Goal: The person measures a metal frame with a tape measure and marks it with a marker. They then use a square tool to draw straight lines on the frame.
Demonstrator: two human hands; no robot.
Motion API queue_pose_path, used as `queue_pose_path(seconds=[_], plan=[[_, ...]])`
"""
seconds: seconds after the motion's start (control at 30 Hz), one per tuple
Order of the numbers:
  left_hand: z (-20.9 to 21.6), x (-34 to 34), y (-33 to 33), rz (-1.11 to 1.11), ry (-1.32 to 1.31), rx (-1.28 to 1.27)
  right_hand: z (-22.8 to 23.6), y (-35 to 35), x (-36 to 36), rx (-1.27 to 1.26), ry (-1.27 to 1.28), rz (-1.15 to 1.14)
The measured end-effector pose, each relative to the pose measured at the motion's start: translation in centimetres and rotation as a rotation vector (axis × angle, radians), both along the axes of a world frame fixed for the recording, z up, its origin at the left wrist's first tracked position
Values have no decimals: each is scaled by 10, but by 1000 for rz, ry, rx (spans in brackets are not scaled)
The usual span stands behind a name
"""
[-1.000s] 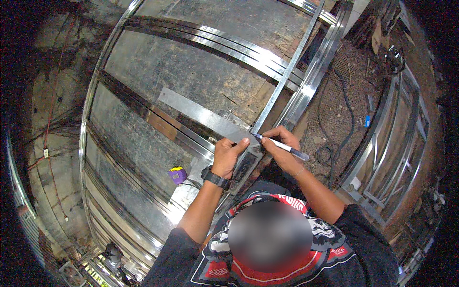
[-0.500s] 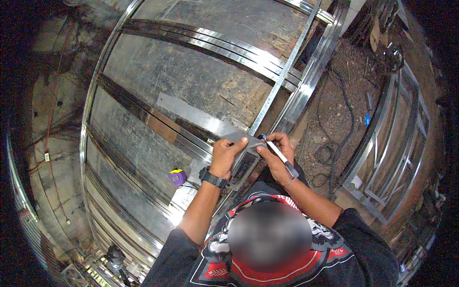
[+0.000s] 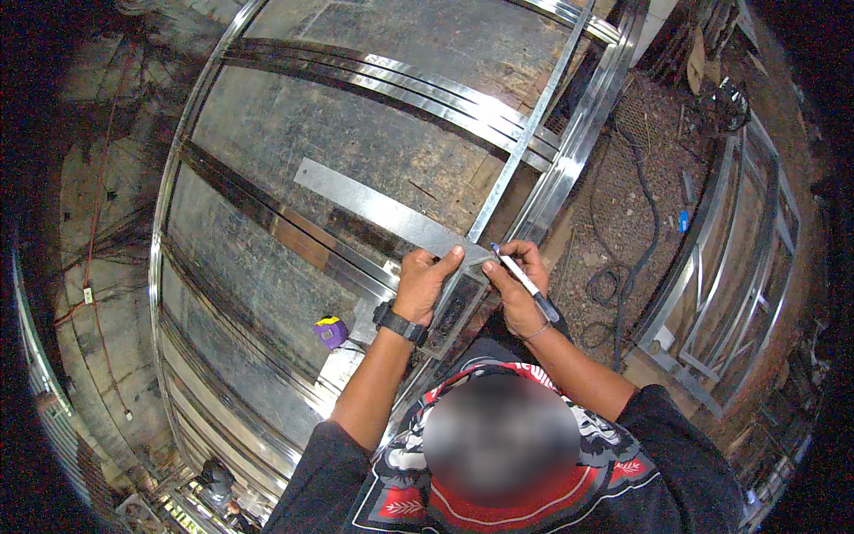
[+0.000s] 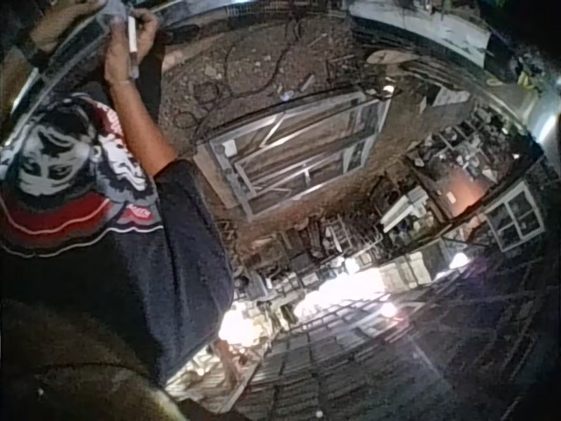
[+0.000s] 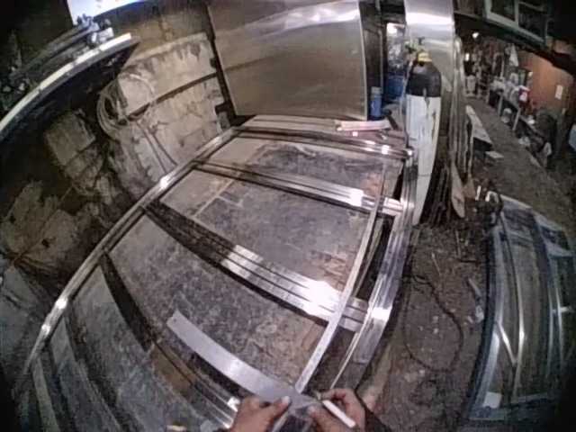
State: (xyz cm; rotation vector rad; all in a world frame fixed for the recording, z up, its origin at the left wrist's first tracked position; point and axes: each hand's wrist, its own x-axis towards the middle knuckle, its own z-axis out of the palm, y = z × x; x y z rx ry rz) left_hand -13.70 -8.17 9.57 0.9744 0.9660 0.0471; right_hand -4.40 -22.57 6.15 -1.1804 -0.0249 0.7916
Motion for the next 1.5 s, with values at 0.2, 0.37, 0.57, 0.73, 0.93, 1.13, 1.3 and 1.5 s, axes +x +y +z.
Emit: queue_pose_path(seconds=[0.2,0.37,0.57,0.73,0.93,1.13,1.3,1.5], plan=[[0,1,-3,19,-56,30,2,-1,2,8,41,18],[-2,4,-6,72,-57,78,5,1,3,-2,33,14],[-2,4,-6,58,-26,74,2,0,4,-9,26,29],[4,4,-2,-3,59,96,5,-5,9,-144,-228,18],[1,3,-5,35,36,60,12,-2,40,-173,-340,163],[-1,2,-5,32,47,87,5,4,46,-114,-319,228],[4,4,-7,74,25,70,10,8,47,-143,-304,255],[-7,1,-7,78,4,44,13,4,52,-202,-352,342]])
